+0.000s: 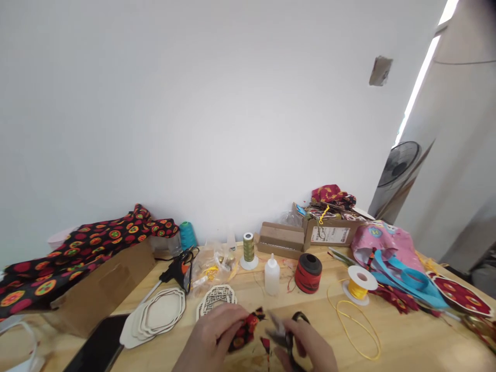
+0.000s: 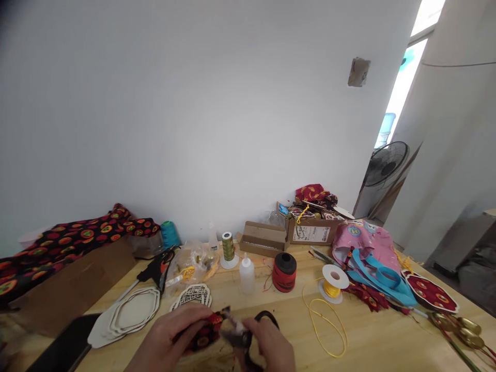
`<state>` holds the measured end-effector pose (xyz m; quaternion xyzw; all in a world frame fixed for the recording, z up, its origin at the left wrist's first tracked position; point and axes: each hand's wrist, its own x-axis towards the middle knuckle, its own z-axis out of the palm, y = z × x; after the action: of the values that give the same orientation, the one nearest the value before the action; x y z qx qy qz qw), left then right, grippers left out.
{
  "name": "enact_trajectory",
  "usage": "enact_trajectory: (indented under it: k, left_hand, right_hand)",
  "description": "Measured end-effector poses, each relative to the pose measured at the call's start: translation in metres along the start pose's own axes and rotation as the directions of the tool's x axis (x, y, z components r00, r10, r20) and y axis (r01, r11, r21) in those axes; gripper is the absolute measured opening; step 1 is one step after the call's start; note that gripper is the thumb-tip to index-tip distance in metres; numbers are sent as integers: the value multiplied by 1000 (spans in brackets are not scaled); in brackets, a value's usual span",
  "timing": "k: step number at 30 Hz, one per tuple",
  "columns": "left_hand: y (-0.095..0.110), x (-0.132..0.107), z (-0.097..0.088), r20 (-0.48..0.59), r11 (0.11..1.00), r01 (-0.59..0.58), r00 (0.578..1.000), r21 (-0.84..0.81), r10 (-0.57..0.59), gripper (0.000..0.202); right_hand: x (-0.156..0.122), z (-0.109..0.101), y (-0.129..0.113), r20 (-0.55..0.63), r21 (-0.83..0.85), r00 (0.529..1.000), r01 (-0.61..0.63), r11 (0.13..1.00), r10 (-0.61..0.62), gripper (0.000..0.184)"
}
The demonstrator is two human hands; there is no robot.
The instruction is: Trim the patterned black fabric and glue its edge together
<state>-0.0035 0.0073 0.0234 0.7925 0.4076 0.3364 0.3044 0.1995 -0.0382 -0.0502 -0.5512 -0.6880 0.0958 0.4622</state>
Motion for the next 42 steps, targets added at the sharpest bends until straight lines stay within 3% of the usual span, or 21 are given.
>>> enact_trajectory:
  k: [2, 5, 9, 13, 18, 20, 22, 25, 29, 33, 37, 40, 42]
  left_hand:
    - [-5, -1, -8, -31, 965, -191, 979, 178, 200, 29]
    - [-15, -1, -11, -44, 909, -287, 948, 303, 315, 29]
    - [-20, 1, -6, -35, 903, -290, 948, 316, 317, 27]
    - [-18, -1, -3, -120, 951, -157, 974, 267, 194, 23]
    - [-14, -6, -4, -179, 985, 3, 983, 170, 28, 17]
    - [-11, -6, -4, -159, 989, 48, 987, 141, -26, 16]
    - [-9, -5, -2, -134, 991, 55, 990, 120, -39, 15]
    - [-6, -2, 1, -104, 994, 27, 994, 108, -16, 15]
    - [-7, 2, 6, -71, 992, -33, 997, 122, 42, 16]
    - [-10, 7, 7, -42, 963, -180, 981, 199, 192, 16]
    - [-14, 15, 4, -17, 940, -246, 966, 235, 257, 16]
    - [-22, 19, 2, -27, 920, -283, 953, 270, 301, 15]
    - [-31, 21, 2, -58, 911, -285, 947, 299, 316, 14]
  right_hand:
    - [2, -16, 12, 158, -177, 979, -100, 979, 129, 44]
    - [8, -36, 19, 337, -358, 912, -106, 928, 234, 53]
    - [19, -46, 13, 434, -435, 860, -63, 898, 270, 50]
    - [23, -43, 12, 447, -489, 847, -38, 871, 288, 46]
    - [22, -42, 10, 385, -497, 896, 1, 868, 219, 49]
    - [26, -39, -2, 322, -402, 941, 36, 915, 104, 47]
    - [32, -31, -18, 184, -273, 981, 118, 955, -68, 44]
    - [43, -13, -37, 93, -160, 948, 317, 935, -305, 37]
    - [49, 8, -38, 12, -125, 913, 406, 905, -408, 17]
    - [48, 16, -32, -130, -79, 883, 445, 892, -451, 16]
    - [48, 16, -35, -130, -55, 892, 430, 901, -434, 18]
    - [50, 16, -28, -129, 3, 928, 354, 935, -350, 19]
    - [56, 18, -18, -174, 8, 959, 227, 974, -222, 17]
